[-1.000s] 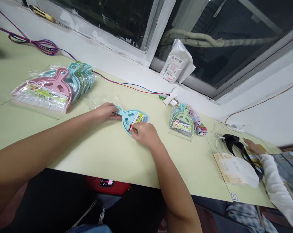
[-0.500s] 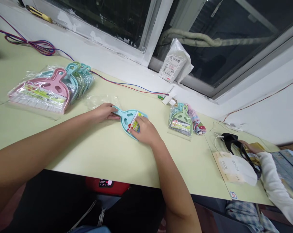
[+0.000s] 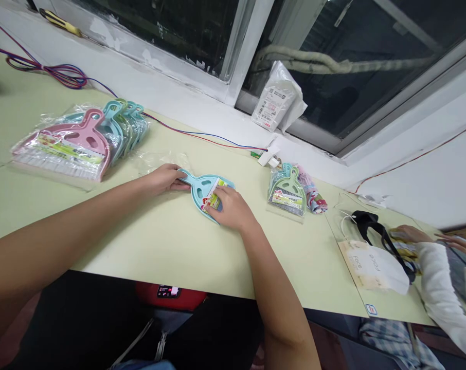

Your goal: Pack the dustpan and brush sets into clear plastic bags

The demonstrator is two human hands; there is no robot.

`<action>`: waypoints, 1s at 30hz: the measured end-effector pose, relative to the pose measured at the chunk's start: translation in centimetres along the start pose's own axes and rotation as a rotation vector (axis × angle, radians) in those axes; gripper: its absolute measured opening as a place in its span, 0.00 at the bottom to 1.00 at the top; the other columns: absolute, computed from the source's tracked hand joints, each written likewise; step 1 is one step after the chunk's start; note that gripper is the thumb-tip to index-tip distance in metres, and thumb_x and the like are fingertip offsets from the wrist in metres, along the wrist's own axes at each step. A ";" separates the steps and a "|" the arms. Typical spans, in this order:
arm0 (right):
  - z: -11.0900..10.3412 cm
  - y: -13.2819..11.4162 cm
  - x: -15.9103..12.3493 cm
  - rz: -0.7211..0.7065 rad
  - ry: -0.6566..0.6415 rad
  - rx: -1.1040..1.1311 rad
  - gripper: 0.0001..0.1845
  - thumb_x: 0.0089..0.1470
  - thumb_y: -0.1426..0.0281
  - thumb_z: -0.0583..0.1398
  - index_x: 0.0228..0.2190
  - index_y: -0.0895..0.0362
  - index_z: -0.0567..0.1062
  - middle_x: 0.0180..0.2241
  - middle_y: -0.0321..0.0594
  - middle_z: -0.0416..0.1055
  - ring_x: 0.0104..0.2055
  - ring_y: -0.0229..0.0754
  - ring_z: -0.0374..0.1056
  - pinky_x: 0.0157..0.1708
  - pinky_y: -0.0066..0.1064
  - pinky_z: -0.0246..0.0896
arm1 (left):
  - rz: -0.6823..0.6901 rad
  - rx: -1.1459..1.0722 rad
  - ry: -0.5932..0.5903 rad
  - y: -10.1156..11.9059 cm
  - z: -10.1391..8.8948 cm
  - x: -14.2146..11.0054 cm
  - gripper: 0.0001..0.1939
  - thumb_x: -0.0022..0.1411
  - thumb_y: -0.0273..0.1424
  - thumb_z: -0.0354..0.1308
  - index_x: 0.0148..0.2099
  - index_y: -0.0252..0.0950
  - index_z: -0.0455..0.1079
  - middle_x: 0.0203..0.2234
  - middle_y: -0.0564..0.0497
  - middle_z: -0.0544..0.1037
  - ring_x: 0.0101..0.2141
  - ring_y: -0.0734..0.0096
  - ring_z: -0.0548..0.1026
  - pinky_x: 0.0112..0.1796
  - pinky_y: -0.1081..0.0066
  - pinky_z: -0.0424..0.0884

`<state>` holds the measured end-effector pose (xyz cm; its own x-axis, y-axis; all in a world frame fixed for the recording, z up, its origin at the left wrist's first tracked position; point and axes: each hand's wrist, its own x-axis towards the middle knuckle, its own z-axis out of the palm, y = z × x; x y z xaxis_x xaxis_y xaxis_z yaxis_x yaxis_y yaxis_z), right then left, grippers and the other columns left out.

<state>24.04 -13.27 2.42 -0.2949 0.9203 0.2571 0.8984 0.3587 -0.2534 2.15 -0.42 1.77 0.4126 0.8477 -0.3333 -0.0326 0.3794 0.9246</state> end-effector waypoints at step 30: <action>1.7 1.0 2.7 1.000 0.397 1.610 0.16 0.67 0.62 0.55 0.47 0.57 0.77 0.39 0.40 0.82 0.39 0.44 0.80 0.39 0.36 0.78 | 0.043 -0.169 -0.056 1.0 0.5 -0.7 0.06 0.62 0.26 0.58 0.41 0.29 0.70 0.38 0.36 0.81 0.35 0.58 0.83 0.39 0.66 0.82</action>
<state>23.55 -10.12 1.25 0.3426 0.8516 -0.3966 -0.4957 -0.1947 -0.8464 2.27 -0.88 2.99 0.4578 0.8441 -0.2792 -0.2016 0.4044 0.8921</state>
